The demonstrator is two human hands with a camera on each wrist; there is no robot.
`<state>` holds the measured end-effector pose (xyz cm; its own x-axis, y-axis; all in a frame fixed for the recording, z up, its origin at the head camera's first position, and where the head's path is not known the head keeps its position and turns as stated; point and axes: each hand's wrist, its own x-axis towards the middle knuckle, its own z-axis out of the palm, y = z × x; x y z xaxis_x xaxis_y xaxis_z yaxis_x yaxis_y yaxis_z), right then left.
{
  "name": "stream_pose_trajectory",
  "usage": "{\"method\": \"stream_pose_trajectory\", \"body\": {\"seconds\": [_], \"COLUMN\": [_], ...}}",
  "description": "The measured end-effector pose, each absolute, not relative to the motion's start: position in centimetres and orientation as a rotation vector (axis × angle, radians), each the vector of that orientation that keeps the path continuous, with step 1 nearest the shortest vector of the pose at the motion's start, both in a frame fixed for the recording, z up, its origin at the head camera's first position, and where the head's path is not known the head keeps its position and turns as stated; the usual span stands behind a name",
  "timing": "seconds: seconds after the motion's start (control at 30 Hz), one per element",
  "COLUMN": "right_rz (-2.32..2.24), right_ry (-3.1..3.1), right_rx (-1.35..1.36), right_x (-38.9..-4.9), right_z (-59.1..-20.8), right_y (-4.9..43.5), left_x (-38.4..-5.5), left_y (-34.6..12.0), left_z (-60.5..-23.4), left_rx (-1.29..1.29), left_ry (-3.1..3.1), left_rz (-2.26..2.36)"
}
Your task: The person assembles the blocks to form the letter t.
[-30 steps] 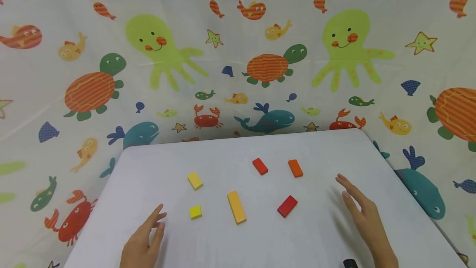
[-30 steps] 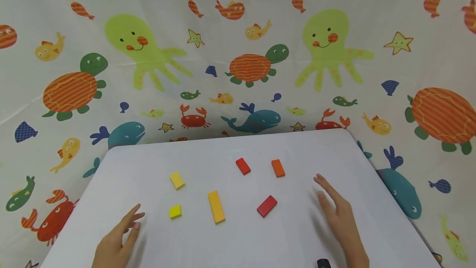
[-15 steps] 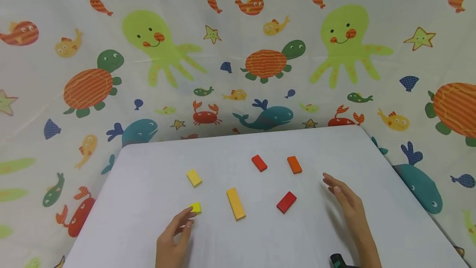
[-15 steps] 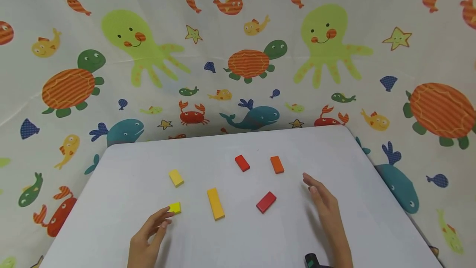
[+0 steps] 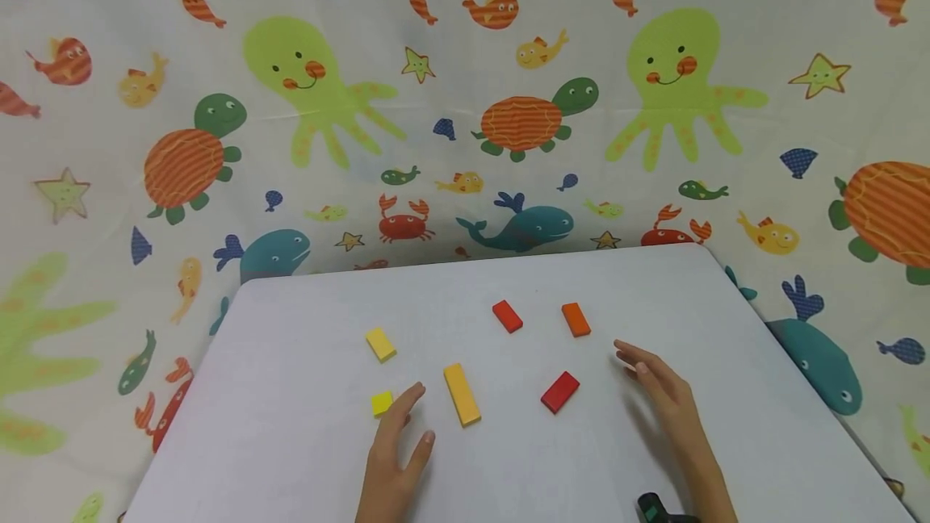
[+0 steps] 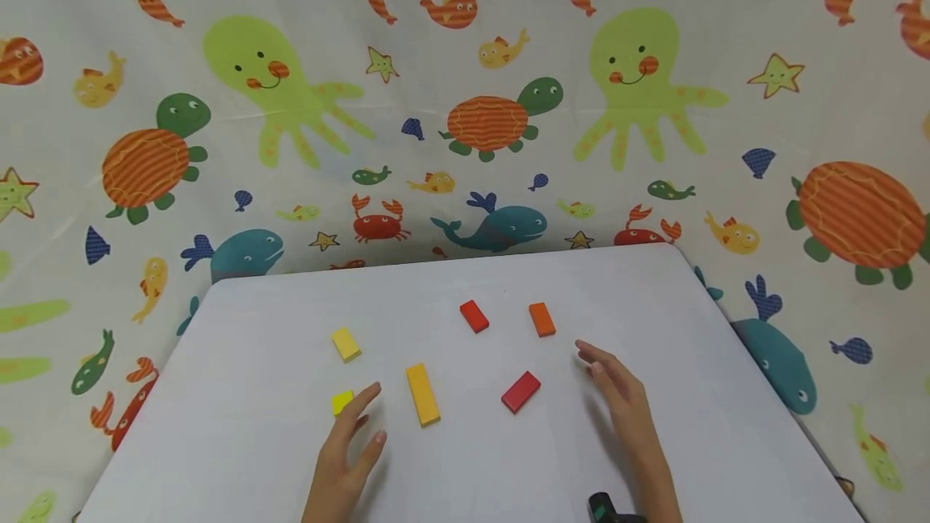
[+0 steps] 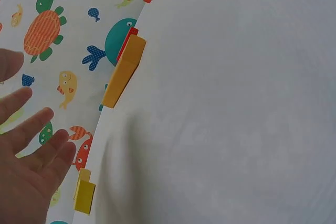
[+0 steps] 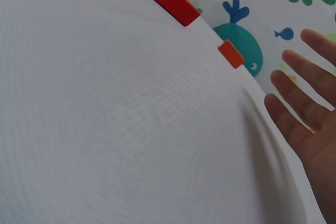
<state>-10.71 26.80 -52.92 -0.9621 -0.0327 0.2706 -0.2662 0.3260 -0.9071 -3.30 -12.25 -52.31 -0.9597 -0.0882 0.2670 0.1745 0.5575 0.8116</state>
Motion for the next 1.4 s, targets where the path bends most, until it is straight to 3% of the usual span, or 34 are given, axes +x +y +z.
{"method": "stream_pose_trajectory", "body": {"seconds": [0.4,1.1,1.4], "right_rz": [1.668,1.786,2.120], "right_ry": [-2.467,-2.327,-2.093], "right_rx": [0.250,0.210,0.052], "right_x": [-11.0,-13.2,-14.4], "right_z": [-53.3,-53.4,-53.0], "right_y": [26.3,24.4,23.4], "left_x": [-3.9,-8.0,-10.3], "left_y": [-10.8,-10.4,-10.1], "left_z": [-52.6,-54.1,-54.1], "left_rx": [-0.019,-0.113,-0.191], "left_ry": [-2.653,-2.882,-2.896], "left_rz": [-1.415,-1.349,-1.416]}}
